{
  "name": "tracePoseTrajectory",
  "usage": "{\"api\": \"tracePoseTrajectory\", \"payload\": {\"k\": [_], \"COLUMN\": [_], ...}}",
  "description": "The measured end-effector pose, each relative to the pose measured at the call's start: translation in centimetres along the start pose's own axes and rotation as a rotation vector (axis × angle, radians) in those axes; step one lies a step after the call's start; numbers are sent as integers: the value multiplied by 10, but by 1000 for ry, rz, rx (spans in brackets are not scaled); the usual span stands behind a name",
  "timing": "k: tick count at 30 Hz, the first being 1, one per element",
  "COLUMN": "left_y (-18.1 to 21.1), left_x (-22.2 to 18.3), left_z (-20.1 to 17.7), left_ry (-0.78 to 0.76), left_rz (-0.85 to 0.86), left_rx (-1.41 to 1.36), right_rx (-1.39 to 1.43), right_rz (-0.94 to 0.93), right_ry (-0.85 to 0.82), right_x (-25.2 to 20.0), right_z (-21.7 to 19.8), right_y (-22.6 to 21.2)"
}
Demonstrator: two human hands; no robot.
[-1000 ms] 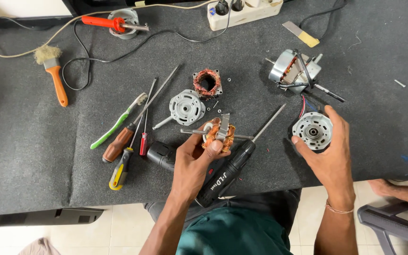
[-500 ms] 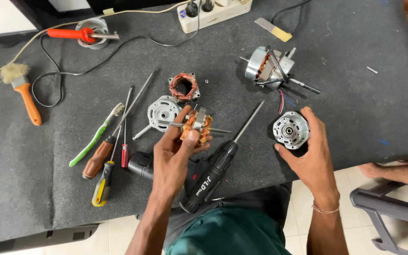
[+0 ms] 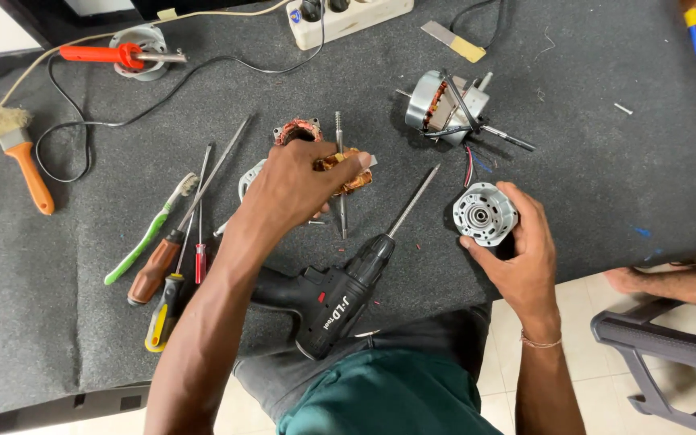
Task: The recorder disassembles an electric motor and cleans its internal components using various tools.
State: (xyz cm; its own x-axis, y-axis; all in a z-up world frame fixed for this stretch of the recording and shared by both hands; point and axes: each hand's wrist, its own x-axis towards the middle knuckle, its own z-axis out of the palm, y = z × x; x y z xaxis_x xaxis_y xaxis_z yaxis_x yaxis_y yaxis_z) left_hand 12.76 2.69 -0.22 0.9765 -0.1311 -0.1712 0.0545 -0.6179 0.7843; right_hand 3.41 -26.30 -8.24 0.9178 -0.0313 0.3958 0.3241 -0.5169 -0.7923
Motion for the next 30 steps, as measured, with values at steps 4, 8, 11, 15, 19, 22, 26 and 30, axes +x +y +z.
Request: {"api": "tracePoseTrajectory", "payload": {"k": [4, 8, 11, 15, 19, 22, 26, 30], "left_y": [0, -2, 0, 1, -12, -22, -36, -48], "left_x": [24, 28, 15, -21, -62, -92, -120, -132], "left_z": [15, 28, 16, 1, -11, -16, -8, 12], "left_ry": [-166, -6, 58, 122, 318, 369, 186, -50], "left_rz": [-135, -39, -29, 36, 142, 121, 190, 228], "left_rx": [202, 354, 367, 369, 135, 2, 142, 245], "right_rx": [36, -31, -173, -177, -215, -239, -340, -415], "right_rz": [4, -16, -98, -107, -131, -143, -101, -148], "right_ry": [20, 25, 21, 28, 18, 22, -23, -24], "right_x": [-2, -1, -1, 1, 0, -1, -1, -3], "right_z": [2, 3, 2, 3, 6, 7, 9, 14], "right_y": [1, 5, 3, 2, -1, -4, -25, -19]}}
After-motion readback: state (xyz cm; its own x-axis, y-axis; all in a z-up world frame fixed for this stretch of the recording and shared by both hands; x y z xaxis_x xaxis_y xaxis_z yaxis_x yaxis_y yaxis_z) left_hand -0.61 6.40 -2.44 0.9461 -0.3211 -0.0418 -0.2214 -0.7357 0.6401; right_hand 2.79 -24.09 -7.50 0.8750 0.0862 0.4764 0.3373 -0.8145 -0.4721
